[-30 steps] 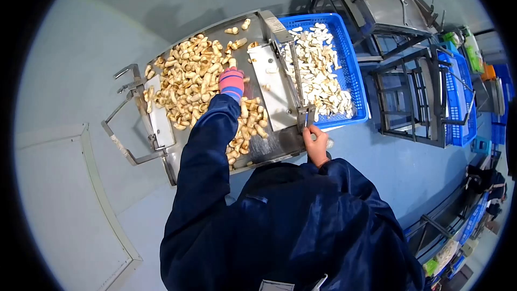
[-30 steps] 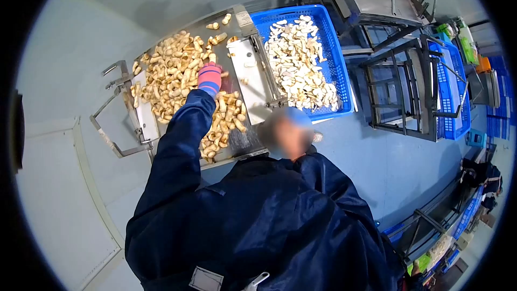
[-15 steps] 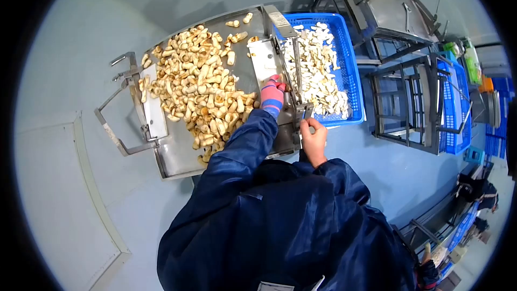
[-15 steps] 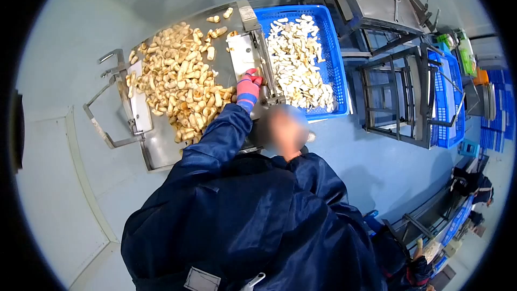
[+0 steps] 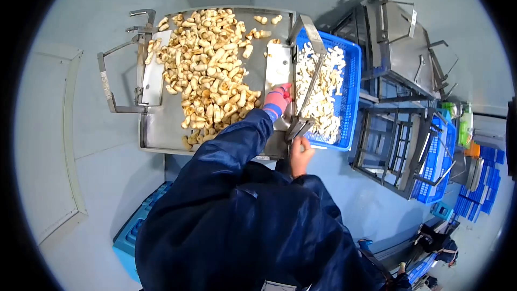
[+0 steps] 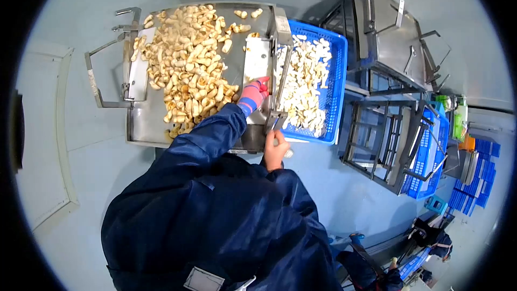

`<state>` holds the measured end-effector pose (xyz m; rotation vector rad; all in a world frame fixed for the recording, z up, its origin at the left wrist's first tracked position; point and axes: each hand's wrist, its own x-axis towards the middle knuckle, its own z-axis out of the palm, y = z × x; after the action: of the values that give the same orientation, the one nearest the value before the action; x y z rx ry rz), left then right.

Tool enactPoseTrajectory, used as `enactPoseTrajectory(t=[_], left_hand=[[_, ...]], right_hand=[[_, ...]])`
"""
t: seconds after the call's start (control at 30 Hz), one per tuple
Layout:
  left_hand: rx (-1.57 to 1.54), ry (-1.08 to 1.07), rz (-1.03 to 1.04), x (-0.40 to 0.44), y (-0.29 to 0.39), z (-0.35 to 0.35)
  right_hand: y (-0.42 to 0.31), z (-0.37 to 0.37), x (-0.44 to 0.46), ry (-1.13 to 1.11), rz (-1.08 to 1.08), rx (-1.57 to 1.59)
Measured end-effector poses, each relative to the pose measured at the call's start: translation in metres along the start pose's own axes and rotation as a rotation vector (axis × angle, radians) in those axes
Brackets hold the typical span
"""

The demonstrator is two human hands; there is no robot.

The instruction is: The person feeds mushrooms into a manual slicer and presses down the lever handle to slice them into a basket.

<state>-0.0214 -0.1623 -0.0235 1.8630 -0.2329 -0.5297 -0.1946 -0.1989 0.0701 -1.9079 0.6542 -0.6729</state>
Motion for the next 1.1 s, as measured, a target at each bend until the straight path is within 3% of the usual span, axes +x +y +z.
enactPoseTrajectory(t=[0.03, 0.13, 0.17, 0.2, 0.27, 0.33, 0.4, 0.47, 0.53, 0.6, 0.63, 0.77, 0.87, 0.9, 0.97, 1.1], left_hand=[[0.014, -0.052, -0.033, -0.004, 0.017, -0.008], [-0.102, -0.008, 0.032, 0.028, -0.056, 0.023], [-0.041, -0.039, 0.036, 0.003, -0.003, -0.003], [-0.049, -0.052, 0.021, 0.002, 0.0, -0.005], [0.016, -0.069, 0.021, 0.01, -0.012, 0.0], [0.001, -0.096, 0.004, 0.009, -0.003, -0.006], [-0.094, -0.105, 0.035, 0.013, -0.009, -0.001], [-0.27, -0.094, 0.1, 0.019, -0.035, 0.012], [-0.049, -0.055, 0.08, 0.019, -0.037, 0.014], [0.088, -0.058, 0.009, 0.014, -0.02, 0.009], [0.021, -0.089, -0.022, 0.013, -0.014, 0.005], [0.127, -0.024, 0.088, 0.012, -0.015, 0.005], [-0.212, -0.117, 0.007, 0.021, -0.031, 0.013], [0.101, -0.023, 0.111, 0.026, -0.04, 0.016], [0.08, -0.006, 0.031, 0.025, -0.038, 0.017], [0.162, 0.025, 0.008, 0.014, -0.007, 0.014]], right_hand=[[0.031, 0.001, -0.01, -0.066, 0.128, -0.015], [-0.029, -0.009, 0.014, -0.033, 0.096, -0.069], [-0.057, -0.014, 0.025, -0.095, 0.209, -0.044], [-0.063, -0.015, 0.029, -0.127, 0.253, -0.027], [-0.022, -0.009, 0.011, -0.07, 0.087, -0.094], [0.014, -0.004, -0.006, -0.089, 0.148, -0.068], [-0.005, -0.005, 0.003, -0.044, 0.106, -0.023], [-0.043, -0.013, 0.023, -0.078, 0.207, 0.008], [-0.04, -0.011, 0.022, -0.063, 0.172, -0.047], [0.009, -0.001, 0.001, 0.021, 0.05, -0.102], [0.024, -0.007, -0.008, -0.128, 0.16, -0.165], [0.018, -0.005, 0.002, -0.052, 0.081, -0.224], [-0.024, -0.01, 0.017, -0.045, 0.006, -0.201], [-0.023, -0.009, 0.016, -0.041, -0.015, -0.211], [0.009, -0.002, 0.005, -0.034, -0.05, -0.247], [0.031, 0.0, -0.013, -0.097, 0.124, -0.255]])
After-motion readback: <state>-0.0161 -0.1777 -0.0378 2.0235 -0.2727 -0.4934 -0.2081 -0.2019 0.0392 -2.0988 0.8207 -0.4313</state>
